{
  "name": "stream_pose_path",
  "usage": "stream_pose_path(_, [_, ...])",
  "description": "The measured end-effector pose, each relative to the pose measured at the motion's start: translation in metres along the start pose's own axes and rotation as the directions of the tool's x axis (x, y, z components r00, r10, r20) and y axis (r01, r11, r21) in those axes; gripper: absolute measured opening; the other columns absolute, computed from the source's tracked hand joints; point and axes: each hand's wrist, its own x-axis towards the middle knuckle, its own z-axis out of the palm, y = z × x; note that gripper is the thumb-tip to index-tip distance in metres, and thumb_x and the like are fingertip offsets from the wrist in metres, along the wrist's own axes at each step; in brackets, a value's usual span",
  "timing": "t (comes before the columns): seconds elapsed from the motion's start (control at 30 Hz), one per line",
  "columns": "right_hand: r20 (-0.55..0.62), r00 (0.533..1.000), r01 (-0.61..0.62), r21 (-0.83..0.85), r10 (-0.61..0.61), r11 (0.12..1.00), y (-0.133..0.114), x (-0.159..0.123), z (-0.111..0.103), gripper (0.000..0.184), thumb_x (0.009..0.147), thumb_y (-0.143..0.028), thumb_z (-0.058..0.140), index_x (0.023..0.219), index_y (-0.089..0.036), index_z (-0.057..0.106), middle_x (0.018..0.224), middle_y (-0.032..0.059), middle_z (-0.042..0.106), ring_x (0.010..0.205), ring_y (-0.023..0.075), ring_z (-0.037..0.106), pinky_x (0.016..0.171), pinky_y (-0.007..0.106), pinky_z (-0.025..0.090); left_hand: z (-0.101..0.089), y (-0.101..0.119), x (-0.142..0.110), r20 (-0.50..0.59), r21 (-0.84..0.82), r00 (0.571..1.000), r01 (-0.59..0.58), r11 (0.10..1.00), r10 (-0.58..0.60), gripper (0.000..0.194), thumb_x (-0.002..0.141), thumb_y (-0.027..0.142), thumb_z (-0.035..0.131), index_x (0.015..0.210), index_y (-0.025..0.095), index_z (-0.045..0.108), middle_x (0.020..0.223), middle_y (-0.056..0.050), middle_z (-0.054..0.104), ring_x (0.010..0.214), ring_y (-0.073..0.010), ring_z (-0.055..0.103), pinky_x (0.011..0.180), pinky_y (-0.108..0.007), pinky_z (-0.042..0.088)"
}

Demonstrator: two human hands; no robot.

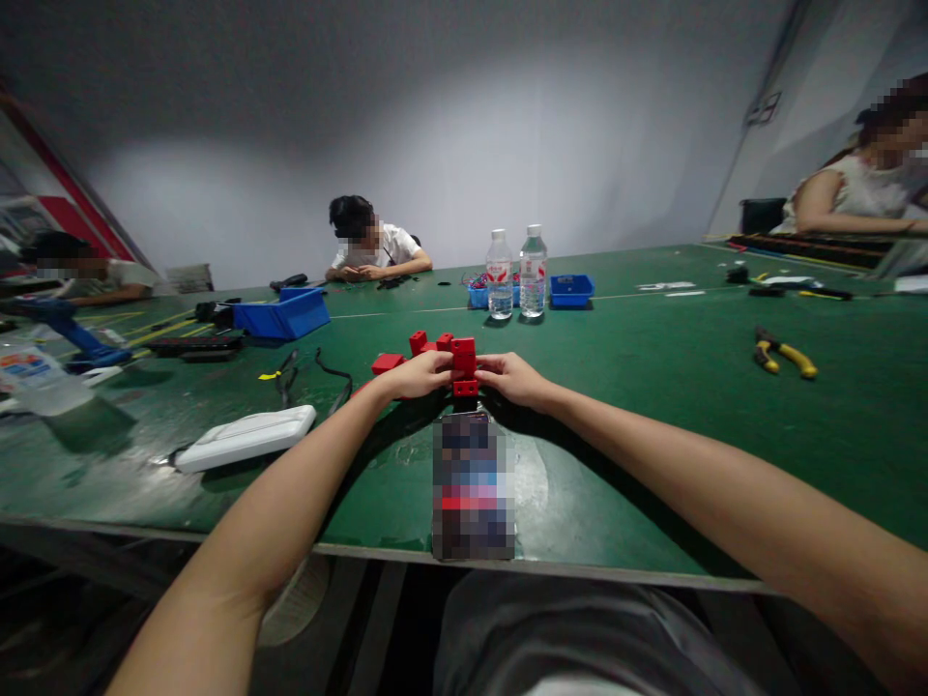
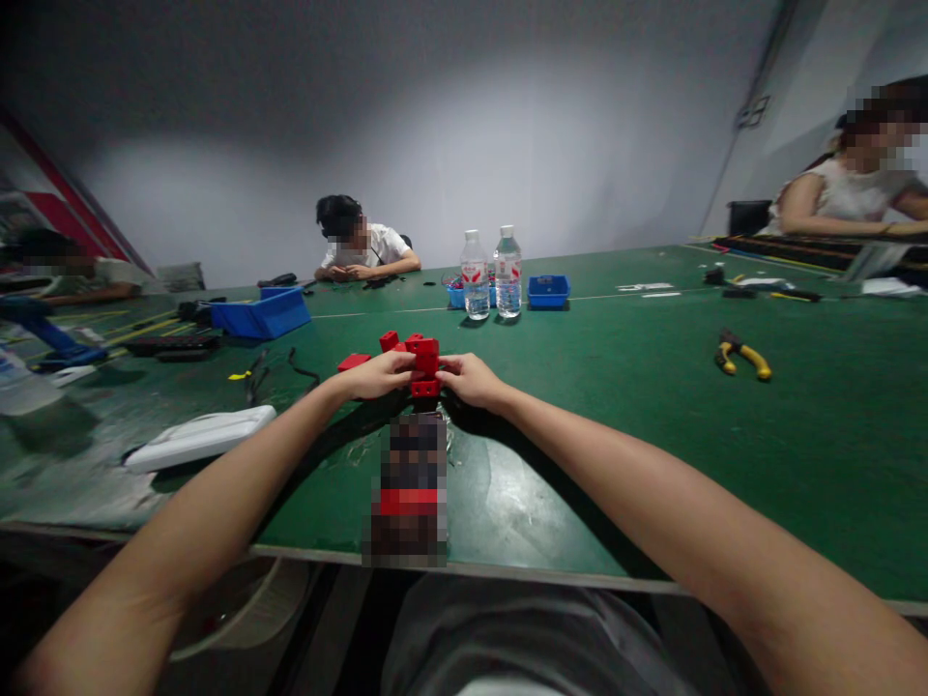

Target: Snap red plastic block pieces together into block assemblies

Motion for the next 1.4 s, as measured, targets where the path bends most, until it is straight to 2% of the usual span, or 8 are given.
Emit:
stream_pose_path(0.27, [0.02,0.999,-0.026,-0.015,0.026,1.0,0.0001,-0.0018,-0.0014,0.038,0.088,-0.022,0.056,0.123,-0.016,0.066,0.103,0.0028,0.074,0.088,0.0186,0.068,0.09,0.034,0.05,-0.0033,-0.0052,0.0001,0.014,0.07,0.999,-0.032,0.997,0.031,0.04,0.088,0.037,0.05,0.116,0.01,0.06,0.121,-0.013,0.065,0.108,-0.0238,0.06,0.097,-0.034,0.045])
stream_pose_path(0.83, [0.038,0.999,-0.021,-0.009,0.021,1.0,-0.0006,-0.003,-0.0018,0.037,0.087,-0.024,0.057,0.121,-0.017,0.067,0.098,0.0028,0.074,0.08,0.0153,0.066,0.083,0.03,0.05,-0.0032,-0.0012,-0.0017,0.004,0.138,1.0,-0.027,0.99,0.027,0.035,0.088,0.033,0.048,0.113,0.011,0.06,0.115,-0.011,0.067,0.102,-0.022,0.061,0.091,-0.03,0.047])
stream_pose_path(1.03, [0.05,0.999,-0.018,-0.023,0.019,1.0,0.0005,-0.0021,-0.0033,0.037,0.086,-0.024,0.057,0.121,-0.016,0.067,0.1,0.0024,0.074,0.084,0.0166,0.066,0.086,0.031,0.05,-0.002,-0.0049,-0.0007,-0.03,0.199,0.999,-0.022,0.98,0.029,0.031,0.087,0.028,0.046,0.106,0.009,0.062,0.107,-0.012,0.068,0.093,-0.0211,0.062,0.084,-0.03,0.048])
stream_pose_path(1.4, [0.059,0.998,0.006,-0.006,-0.006,1.0,0.0006,-0.001,-0.0036,0.037,0.086,-0.025,0.058,0.122,-0.017,0.066,0.107,0.0045,0.073,0.09,0.019,0.068,0.093,0.036,0.048,-0.0023,-0.0052,-0.0004,-0.017,0.198,0.999,-0.041,0.979,0.045,0.033,0.087,0.028,0.045,0.109,0.009,0.06,0.111,-0.013,0.067,0.096,-0.0208,0.062,0.086,-0.03,0.048])
